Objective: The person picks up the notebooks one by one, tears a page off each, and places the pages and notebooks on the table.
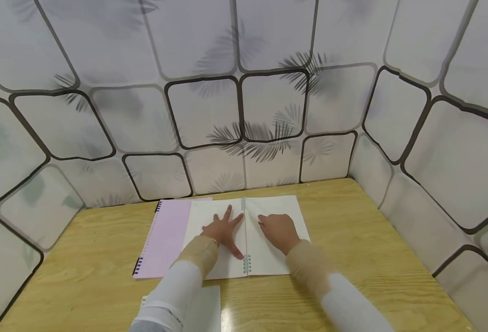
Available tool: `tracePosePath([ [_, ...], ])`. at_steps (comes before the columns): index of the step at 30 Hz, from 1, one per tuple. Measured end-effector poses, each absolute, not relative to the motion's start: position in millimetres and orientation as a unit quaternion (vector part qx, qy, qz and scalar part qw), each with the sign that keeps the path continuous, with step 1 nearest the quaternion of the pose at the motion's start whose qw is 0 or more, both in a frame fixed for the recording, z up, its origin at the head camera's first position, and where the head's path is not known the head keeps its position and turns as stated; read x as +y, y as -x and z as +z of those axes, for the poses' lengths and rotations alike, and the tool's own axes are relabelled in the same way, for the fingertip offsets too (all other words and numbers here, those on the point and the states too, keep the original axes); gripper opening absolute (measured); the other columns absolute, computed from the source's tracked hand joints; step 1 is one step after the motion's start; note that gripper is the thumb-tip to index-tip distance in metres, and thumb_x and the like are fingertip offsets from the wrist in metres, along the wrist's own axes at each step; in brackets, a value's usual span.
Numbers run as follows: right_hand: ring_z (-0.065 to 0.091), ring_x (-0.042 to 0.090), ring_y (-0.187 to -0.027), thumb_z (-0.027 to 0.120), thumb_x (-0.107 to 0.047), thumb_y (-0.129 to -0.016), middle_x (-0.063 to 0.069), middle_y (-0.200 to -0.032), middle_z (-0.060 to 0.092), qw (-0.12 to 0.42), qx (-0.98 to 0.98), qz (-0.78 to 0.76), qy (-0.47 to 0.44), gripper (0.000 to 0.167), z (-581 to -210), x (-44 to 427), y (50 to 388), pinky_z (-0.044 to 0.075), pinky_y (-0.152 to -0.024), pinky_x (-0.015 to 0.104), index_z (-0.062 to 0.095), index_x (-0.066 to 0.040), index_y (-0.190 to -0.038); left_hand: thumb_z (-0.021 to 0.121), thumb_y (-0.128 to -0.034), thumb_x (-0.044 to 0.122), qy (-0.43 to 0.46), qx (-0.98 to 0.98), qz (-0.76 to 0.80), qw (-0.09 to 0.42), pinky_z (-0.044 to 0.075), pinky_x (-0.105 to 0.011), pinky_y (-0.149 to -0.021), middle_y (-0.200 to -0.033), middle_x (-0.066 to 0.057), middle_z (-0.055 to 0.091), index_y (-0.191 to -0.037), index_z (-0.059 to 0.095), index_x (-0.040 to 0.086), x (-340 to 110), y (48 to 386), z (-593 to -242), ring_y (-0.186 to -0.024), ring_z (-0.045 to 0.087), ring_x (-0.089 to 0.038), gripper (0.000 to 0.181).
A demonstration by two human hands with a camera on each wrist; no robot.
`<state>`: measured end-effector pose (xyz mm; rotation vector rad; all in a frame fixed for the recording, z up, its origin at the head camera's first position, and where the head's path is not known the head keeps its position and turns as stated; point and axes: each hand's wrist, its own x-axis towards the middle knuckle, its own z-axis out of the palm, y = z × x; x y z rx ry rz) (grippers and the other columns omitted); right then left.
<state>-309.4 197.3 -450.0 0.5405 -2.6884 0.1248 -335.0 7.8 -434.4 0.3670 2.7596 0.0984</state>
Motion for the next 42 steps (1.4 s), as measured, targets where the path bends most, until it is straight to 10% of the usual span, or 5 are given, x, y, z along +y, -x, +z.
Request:
tracePosePath([
  [20,0.069,0.025,-0.087,0.064,-0.014,-0.084,0.007,-0.091,0.073,0.053,-0.973,0.048,-0.218,0.022,-443.3,189.1,297.7,0.041,-0.093,0.062,0.071,-0.013,-0.105,0.085,-0.0442,0.056,-0.158,0.963,0.069,0.205,0.015,-0.076,-0.099,-0.157,0.003,0.011,-0.145,0.028,0.026,2.3,348.5,-438.4,-0.145,0.005,-0.035,0.119],
  [42,0.069,0.015,-0.088,0.067,-0.013,-0.082,-0.003,-0.099,0.073,0.128,-0.963,0.012,-0.239,0.024,-445.7,202.3,268.0,0.037,-0.098,0.062,0.071,-0.02,-0.104,0.082,-0.0457,0.061,-0.168,0.965,0.044,0.196,0.016,-0.075,-0.1,-0.157,0.003,0.012,-0.148,0.018,0.027,7.6,347.4,-439.6,-0.145,0.005,-0.034,0.125],
])
